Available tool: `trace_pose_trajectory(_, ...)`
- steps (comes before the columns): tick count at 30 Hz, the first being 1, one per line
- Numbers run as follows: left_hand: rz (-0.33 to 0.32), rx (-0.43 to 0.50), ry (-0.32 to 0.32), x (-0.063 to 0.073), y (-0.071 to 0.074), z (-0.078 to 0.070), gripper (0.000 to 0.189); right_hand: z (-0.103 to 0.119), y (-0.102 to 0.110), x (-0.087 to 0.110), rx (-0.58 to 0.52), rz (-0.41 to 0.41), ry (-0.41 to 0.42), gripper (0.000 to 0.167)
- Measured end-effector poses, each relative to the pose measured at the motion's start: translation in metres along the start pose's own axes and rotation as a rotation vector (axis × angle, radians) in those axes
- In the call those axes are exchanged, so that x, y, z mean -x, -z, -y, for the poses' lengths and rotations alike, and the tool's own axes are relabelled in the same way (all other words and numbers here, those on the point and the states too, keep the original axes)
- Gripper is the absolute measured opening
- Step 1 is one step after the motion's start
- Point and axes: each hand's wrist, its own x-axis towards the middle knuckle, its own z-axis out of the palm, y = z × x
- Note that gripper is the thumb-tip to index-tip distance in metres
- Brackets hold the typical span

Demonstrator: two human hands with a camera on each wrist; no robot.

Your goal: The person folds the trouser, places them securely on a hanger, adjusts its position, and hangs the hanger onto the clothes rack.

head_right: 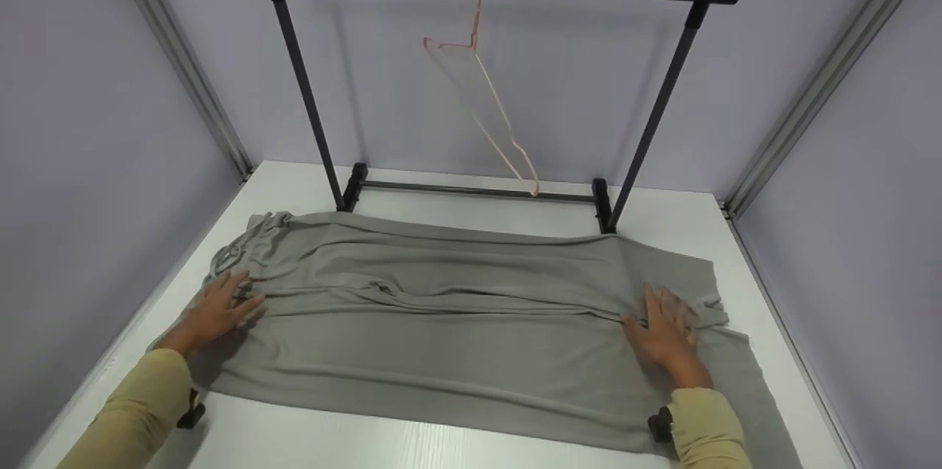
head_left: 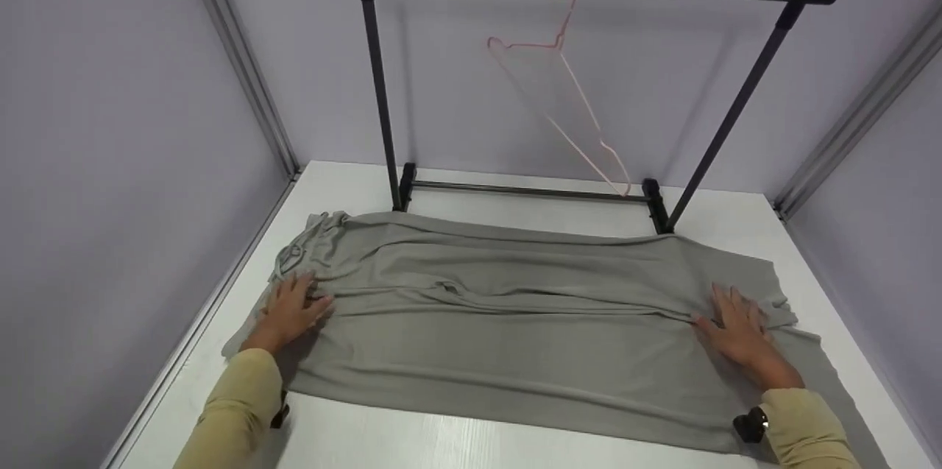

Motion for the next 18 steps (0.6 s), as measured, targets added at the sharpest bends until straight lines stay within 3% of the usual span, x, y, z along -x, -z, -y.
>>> trace_pose_trajectory(1,-0.004,-0.007,0.021,0.007,0.003,0.006,0.077,-0.003,-0.001,-0.001,-0.005,0.004,0.010,0.082)
trace_pose_trajectory(4,0.066,-0.040,0.100,0.028,0.003,0.022,0.083,-0.013,-0.005,-0.005,0.009,0.030,0.024,0.079)
trace_pose_trajectory(7,0.128,-0.070,0.121,0.038,-0.004,0.033,0.089,-0.023,-0.009,-0.005,0.021,0.042,0.009,0.078)
trace_pose_trajectory(12,0.078,-0.086,0.072,0.033,-0.009,0.033,0.090,-0.032,-0.010,-0.003,0.021,-0.002,0.013,0.076)
trace_pose_trajectory(18,0.124,-0.045,0.042,0.031,0.007,0.031,0.092,-0.041,-0.006,0.018,0.034,-0.055,0.009,0.075)
